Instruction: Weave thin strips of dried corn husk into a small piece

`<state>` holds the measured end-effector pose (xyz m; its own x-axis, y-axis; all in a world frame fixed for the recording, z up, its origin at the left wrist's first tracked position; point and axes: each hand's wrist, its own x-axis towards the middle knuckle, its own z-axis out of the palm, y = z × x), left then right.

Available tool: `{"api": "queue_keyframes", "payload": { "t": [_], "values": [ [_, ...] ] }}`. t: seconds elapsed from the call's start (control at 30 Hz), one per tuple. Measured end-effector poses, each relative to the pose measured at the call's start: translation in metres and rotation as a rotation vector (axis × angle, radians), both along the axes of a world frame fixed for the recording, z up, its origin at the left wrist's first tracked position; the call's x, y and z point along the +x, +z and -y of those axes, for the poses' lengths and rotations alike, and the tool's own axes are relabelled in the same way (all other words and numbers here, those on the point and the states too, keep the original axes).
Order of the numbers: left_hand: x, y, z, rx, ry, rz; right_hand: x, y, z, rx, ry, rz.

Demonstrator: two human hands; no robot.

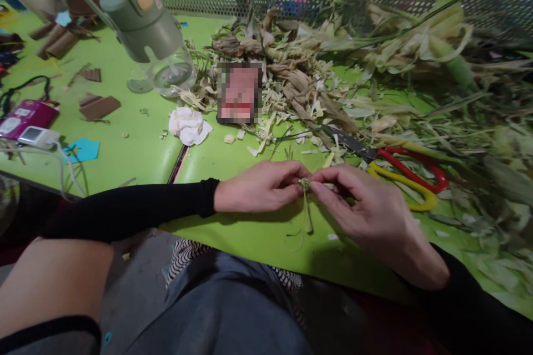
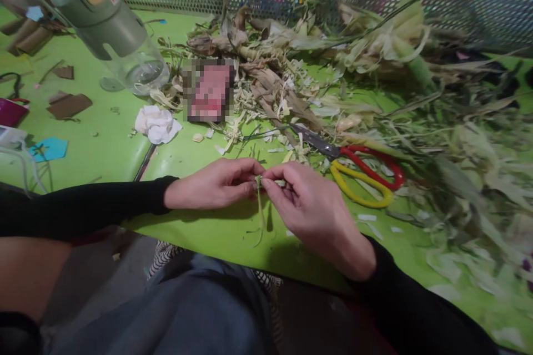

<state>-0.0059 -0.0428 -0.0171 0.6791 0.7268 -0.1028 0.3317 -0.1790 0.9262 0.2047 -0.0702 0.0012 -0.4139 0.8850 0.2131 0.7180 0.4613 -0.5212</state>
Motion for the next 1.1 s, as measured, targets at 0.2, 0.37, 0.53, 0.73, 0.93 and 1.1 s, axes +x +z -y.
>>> {"api": "queue_keyframes", "payload": {
  "t": [0.2, 0.37, 0.53, 0.73, 0.93, 1.1],
  "values": [
    [0.000, 0.001, -0.002, 0.086, 0.033, -0.003, -0.002, -0.003, 0.002, 0.112, 0.048, -0.024],
    [0.000, 0.002, -0.003, 0.109, 0.016, -0.029, -0.005, -0.006, 0.004, 0.122, 0.048, -0.078],
    [0.002, -0.002, -0.004, -0.040, 0.073, 0.149, -0.002, -0.001, 0.001, 0.186, -0.052, -0.075],
    [0.000, -0.004, -0.002, 0.064, -0.041, 0.046, -0.005, -0.007, 0.003, 0.147, 0.035, -0.115],
    [0.003, -0.006, -0.005, -0.039, 0.050, 0.221, 0.006, -0.002, -0.007, 0.162, -0.215, -0.152],
    [0.003, -0.007, -0.002, -0.144, 0.023, 0.329, 0.008, -0.002, -0.013, -0.050, -0.003, -0.047]
  ]
}}
